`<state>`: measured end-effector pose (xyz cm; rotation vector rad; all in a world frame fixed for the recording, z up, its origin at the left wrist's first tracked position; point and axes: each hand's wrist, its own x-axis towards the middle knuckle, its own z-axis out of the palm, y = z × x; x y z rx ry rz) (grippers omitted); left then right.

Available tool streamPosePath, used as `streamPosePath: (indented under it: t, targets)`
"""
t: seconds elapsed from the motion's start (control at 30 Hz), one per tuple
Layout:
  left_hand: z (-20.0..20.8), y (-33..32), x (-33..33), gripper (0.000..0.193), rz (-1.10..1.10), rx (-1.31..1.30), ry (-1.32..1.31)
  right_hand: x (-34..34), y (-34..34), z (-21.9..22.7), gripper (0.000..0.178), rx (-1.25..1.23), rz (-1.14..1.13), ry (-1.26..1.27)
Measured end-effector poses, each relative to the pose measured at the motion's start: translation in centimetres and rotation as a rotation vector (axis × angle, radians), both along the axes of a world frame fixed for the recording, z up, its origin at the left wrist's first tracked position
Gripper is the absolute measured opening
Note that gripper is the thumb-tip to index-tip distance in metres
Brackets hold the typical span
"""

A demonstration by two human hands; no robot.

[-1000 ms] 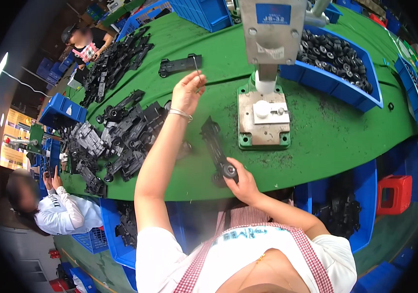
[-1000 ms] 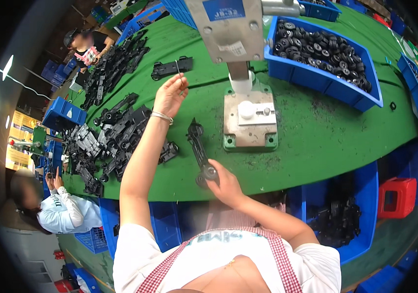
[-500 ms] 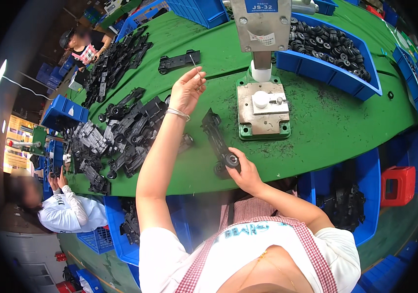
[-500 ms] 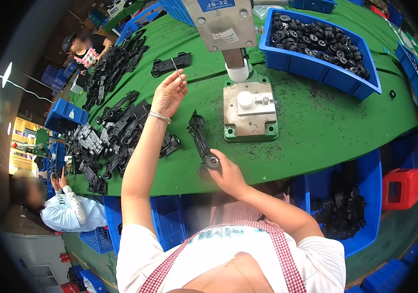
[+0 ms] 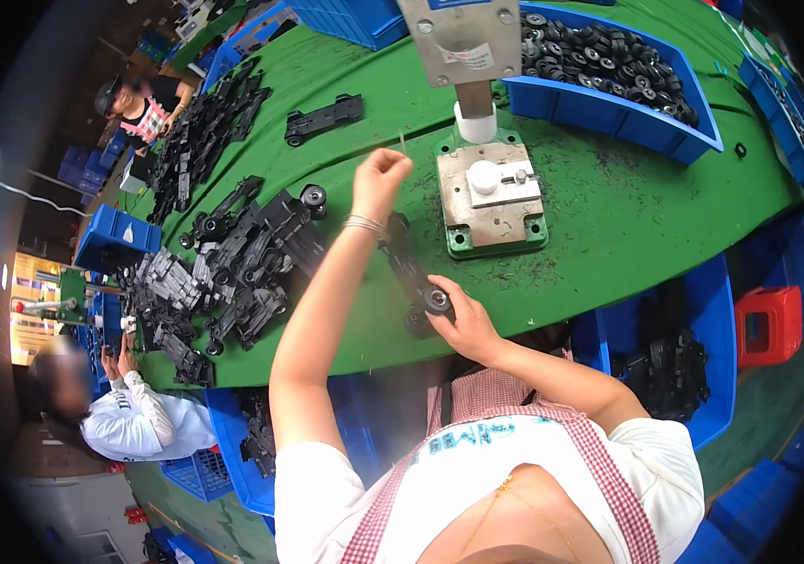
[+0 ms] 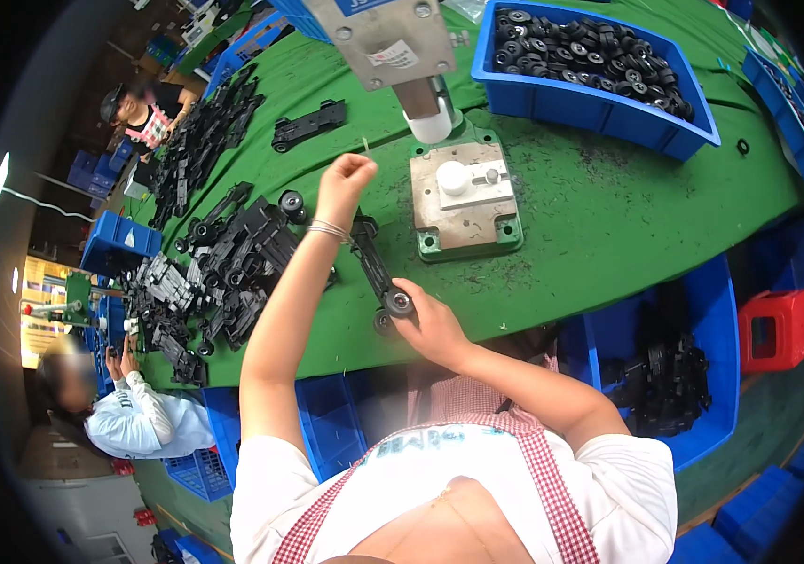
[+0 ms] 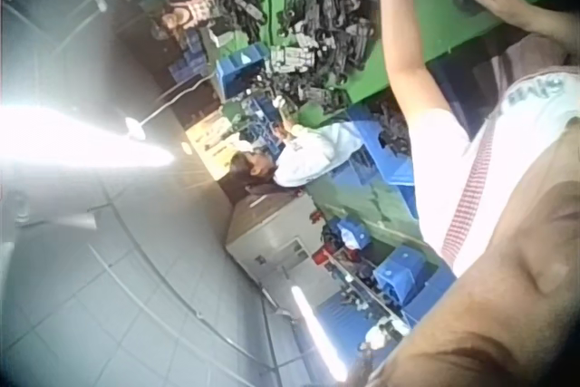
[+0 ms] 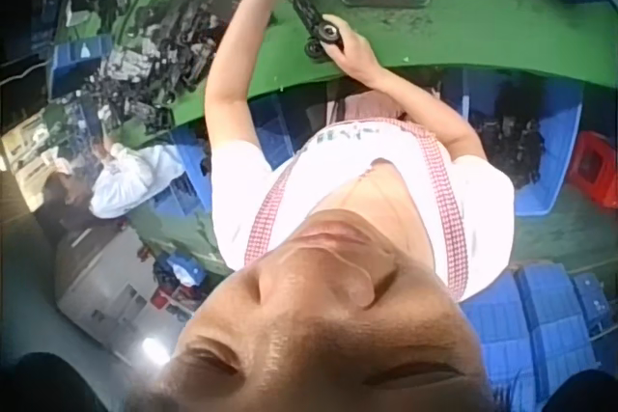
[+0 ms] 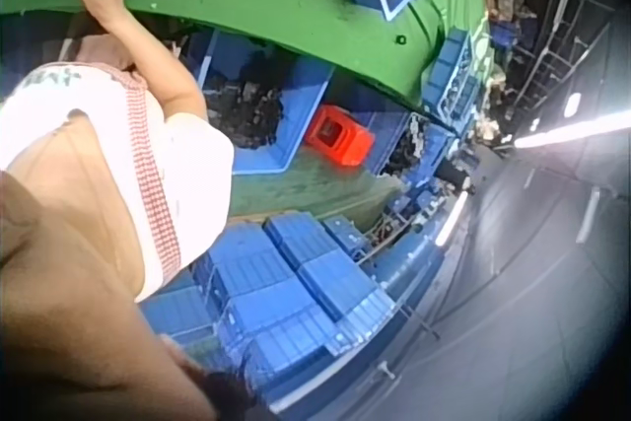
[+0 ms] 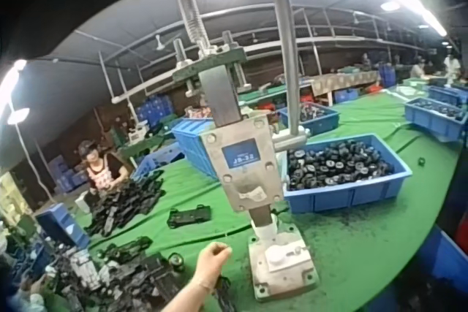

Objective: The recorder is seen assembling plastic toy car chassis components using a manual press machine on a production line.

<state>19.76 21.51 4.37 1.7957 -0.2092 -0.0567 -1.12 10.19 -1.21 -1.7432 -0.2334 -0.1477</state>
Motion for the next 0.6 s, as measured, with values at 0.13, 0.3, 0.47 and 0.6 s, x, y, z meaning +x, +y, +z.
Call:
streamPosePath:
  t: [0.13,0.3,0.47,0.6]
  targets:
    - [-1.7,-2.7,-0.8,0.008,-0.035,0.15,-0.08,0.0,0.1,-0.1,0.05,0.004,0.0,-0.029]
    - [-2.3,-4.9,-1.0,0.008,-0.074,0.162,-0.113,0.2,-0.5,-0.1,0.051,-0.008,0.001,-0.001]
    - [-4.0,-5.1,-1.4,0.007,-0.077,0.574,-0.441,0.1,-0.2,-0.4,0.051,0.011,-0.018,-0.015]
    - [-4.4,-4.7,-1.8,0.008,-0.109,0.583,-0.419,0.1,-0.2,0.0,0.051,0.007,0.011,-0.013]
